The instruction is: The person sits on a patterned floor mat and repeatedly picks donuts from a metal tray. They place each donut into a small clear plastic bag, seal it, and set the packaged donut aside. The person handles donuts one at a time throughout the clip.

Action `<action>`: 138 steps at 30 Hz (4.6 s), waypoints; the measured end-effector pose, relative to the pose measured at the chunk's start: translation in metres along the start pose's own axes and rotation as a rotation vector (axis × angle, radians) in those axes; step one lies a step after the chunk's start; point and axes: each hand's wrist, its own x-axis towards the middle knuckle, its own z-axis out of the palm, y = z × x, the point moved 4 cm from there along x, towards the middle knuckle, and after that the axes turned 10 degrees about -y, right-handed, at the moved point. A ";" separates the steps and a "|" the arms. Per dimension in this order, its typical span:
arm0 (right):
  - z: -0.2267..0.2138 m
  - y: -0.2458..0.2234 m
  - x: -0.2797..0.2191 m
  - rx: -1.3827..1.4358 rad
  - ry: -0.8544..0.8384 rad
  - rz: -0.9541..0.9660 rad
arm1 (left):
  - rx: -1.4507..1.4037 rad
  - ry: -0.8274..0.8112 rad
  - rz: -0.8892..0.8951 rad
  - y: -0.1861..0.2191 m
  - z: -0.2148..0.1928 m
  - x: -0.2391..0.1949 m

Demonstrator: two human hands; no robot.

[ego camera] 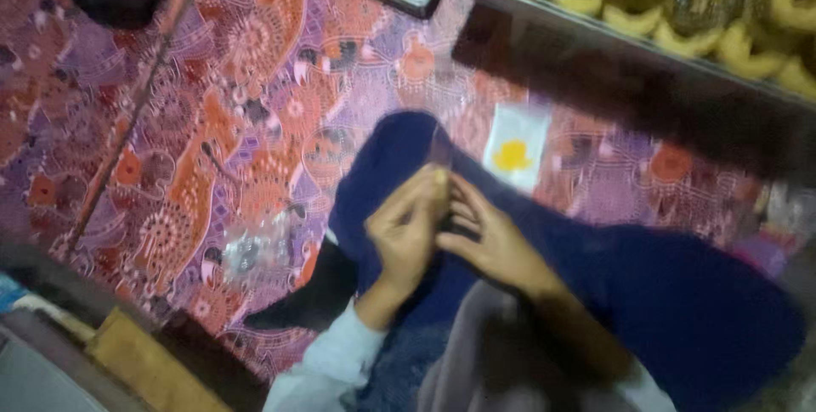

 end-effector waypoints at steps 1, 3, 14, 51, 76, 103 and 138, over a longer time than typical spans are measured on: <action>0.014 0.023 -0.006 0.221 -0.042 -0.047 | 0.131 0.026 0.069 0.002 -0.002 -0.007; 0.020 0.058 0.003 0.341 0.008 -0.041 | 0.393 0.097 0.231 0.004 -0.008 -0.015; 0.014 -0.006 0.010 -0.337 0.390 -0.320 | -0.257 -0.039 -0.273 -0.076 -0.028 -0.021; -0.188 0.030 0.043 -0.503 0.632 0.014 | 0.077 -0.259 -0.130 -0.119 0.194 0.126; -0.290 -0.103 0.017 -1.386 0.954 0.011 | -1.818 -0.090 -0.716 -0.156 0.245 0.175; -0.149 -0.104 -0.003 -0.953 0.774 -0.268 | -1.367 -0.258 -0.550 -0.053 0.220 0.117; -0.131 -0.079 0.007 -0.526 0.386 -0.204 | 0.446 -0.468 0.540 -0.006 0.116 0.083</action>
